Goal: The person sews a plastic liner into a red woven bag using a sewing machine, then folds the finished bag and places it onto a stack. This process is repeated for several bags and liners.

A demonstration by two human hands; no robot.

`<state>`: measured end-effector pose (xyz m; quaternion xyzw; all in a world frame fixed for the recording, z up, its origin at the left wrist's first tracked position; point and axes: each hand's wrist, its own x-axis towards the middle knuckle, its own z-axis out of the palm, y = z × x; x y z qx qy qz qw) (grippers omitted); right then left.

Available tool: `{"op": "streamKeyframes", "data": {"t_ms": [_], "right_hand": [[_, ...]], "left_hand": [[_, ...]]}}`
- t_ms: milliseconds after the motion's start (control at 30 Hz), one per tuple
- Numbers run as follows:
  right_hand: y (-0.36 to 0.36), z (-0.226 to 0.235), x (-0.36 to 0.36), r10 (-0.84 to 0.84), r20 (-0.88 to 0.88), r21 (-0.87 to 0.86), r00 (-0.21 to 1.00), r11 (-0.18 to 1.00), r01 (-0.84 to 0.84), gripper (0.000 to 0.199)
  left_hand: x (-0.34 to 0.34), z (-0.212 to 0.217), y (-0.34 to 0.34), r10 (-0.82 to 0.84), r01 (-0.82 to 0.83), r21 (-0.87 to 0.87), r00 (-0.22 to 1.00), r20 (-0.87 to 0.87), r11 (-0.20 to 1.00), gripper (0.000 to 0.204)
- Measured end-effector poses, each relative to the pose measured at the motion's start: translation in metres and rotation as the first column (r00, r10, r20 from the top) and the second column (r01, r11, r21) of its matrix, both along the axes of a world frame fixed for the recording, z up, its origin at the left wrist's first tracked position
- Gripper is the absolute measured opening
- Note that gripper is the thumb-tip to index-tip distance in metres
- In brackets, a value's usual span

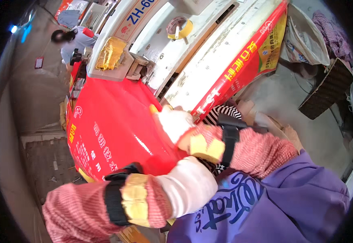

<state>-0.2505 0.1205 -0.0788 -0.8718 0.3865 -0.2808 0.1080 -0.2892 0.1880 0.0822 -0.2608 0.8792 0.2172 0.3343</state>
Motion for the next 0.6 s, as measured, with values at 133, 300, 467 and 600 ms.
{"op": "streamKeyframes", "data": {"t_ms": [133,300,467,600], "right_hand": [[0.021,0.015,-0.021,-0.265,-0.130,-0.072,0.955,0.964,0.257,0.013],[-0.047,-0.042,0.008,-0.200,0.094,0.239,0.975,0.955,0.173,0.020],[-0.056,-0.059,0.140,-0.658,-0.408,-0.714,0.633,0.662,0.227,0.026],[-0.063,-0.038,0.122,-0.269,-0.454,-0.265,0.849,0.951,0.159,0.018]], "left_hand": [[0.012,0.078,-0.054,0.123,-0.270,0.124,0.740,0.661,0.955,0.021],[-0.006,0.068,-0.039,-0.113,-0.079,0.259,0.752,0.650,0.963,0.010],[0.052,0.024,-0.071,0.128,-0.129,-0.019,0.938,0.324,0.992,0.015],[0.073,0.095,-0.098,0.200,-0.103,-0.175,0.640,0.742,0.979,0.021]]}}
